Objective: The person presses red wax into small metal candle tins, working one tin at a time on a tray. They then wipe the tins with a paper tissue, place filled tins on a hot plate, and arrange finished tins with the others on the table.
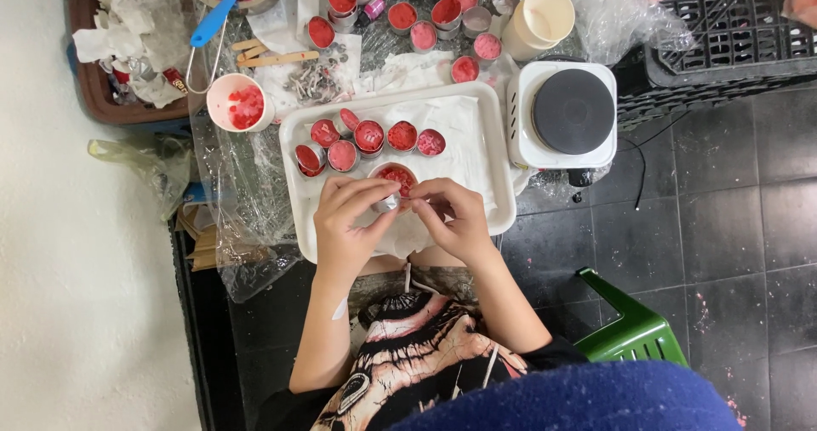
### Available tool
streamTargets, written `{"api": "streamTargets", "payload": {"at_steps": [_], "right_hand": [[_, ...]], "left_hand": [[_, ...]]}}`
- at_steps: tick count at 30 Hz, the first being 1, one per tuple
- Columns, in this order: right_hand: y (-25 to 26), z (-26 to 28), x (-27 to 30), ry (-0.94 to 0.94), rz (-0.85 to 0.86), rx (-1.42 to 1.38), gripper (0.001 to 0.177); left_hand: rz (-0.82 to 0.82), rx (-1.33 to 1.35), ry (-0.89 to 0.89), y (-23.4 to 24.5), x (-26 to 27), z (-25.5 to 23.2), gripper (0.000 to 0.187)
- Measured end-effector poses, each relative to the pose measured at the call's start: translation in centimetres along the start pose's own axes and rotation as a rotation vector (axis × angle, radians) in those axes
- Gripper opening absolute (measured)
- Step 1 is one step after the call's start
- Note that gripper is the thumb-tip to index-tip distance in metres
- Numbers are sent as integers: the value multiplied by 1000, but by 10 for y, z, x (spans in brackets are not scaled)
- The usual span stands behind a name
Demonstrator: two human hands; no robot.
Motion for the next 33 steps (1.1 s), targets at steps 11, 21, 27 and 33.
{"api": "streamTargets", "payload": {"at_steps": [11, 21, 27, 33], "right_hand": [[7, 47, -19, 284, 108, 288, 14], [18, 40, -23, 45, -7, 410, 14], [1, 43, -25, 132, -62, 561, 11], [-6, 44, -27, 175, -27, 572, 16]], "left_hand": [[66, -19, 5, -7, -4, 4, 41], [-129, -338, -55, 45, -7, 20, 34], [-211, -238, 89, 54, 0, 34, 33], [-175, -282, 110, 44, -15, 44, 32]]}}
Point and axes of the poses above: each hand's wrist, its own x-axis away from the middle knuckle, its own y-axis out of the back of the hand, z = x × y, the point moved 3 cm from there along -x, towards the middle knuckle
